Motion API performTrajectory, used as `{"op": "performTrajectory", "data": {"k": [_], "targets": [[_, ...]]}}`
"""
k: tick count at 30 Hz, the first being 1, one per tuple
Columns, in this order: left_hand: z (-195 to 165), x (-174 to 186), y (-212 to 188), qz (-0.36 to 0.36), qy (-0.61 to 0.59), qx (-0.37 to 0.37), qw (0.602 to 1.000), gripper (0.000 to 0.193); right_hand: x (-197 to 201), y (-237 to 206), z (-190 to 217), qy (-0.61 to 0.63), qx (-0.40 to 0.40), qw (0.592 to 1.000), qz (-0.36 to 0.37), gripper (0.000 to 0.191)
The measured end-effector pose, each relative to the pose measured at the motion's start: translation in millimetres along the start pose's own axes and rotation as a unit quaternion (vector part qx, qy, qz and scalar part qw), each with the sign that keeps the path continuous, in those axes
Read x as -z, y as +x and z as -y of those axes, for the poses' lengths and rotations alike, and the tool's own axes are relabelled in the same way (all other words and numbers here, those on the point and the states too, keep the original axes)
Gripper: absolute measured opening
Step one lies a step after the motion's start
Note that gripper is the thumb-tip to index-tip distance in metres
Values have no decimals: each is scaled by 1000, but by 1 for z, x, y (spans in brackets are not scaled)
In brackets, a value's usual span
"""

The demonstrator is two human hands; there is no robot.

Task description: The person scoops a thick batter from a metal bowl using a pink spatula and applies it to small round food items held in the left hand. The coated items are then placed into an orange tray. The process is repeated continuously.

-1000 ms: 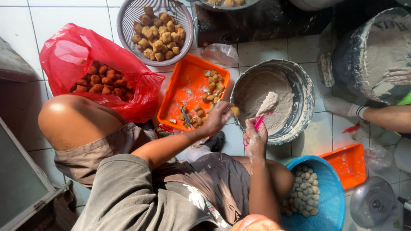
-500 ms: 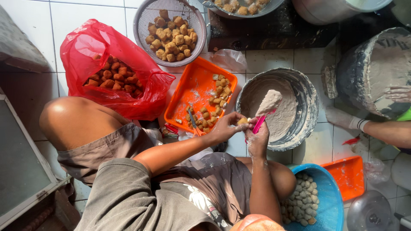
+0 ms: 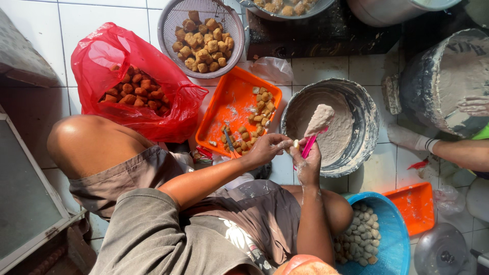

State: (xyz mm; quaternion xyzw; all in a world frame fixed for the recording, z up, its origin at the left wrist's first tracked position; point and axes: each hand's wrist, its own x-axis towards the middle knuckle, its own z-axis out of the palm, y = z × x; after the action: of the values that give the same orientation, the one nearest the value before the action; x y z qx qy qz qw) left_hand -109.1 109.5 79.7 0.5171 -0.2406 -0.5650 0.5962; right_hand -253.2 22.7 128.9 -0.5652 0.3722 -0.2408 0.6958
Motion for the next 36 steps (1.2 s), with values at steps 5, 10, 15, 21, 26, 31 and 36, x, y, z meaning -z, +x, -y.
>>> {"op": "performTrajectory", "data": {"k": [5, 10, 15, 21, 26, 31, 36], "targets": [[1, -10, 0, 25, -81, -26, 996, 31, 8, 3, -6, 23, 5, 999, -48, 26], [13, -20, 9, -17, -22, -5, 1000, 35, 1, 1, -10, -89, 47, 992, -74, 23], [17, -11, 19, 28, -151, -33, 988, 28, -3, -3, -2, -52, 64, 993, -85, 24], [4, 6, 8, 136, -191, -3, 972, 34, 4, -2, 3, 56, 54, 994, -71, 21], [0, 5, 6, 104, -122, 19, 987, 34, 0, -3, 2, 71, 43, 996, -28, 23], [1, 5, 24, 9, -129, -21, 991, 29, -11, -1, 4, -30, 59, 996, -65, 21], [-27, 14, 40, -140, -99, -39, 984, 26, -6, -14, 0, 13, -19, 1000, -14, 37]]}}
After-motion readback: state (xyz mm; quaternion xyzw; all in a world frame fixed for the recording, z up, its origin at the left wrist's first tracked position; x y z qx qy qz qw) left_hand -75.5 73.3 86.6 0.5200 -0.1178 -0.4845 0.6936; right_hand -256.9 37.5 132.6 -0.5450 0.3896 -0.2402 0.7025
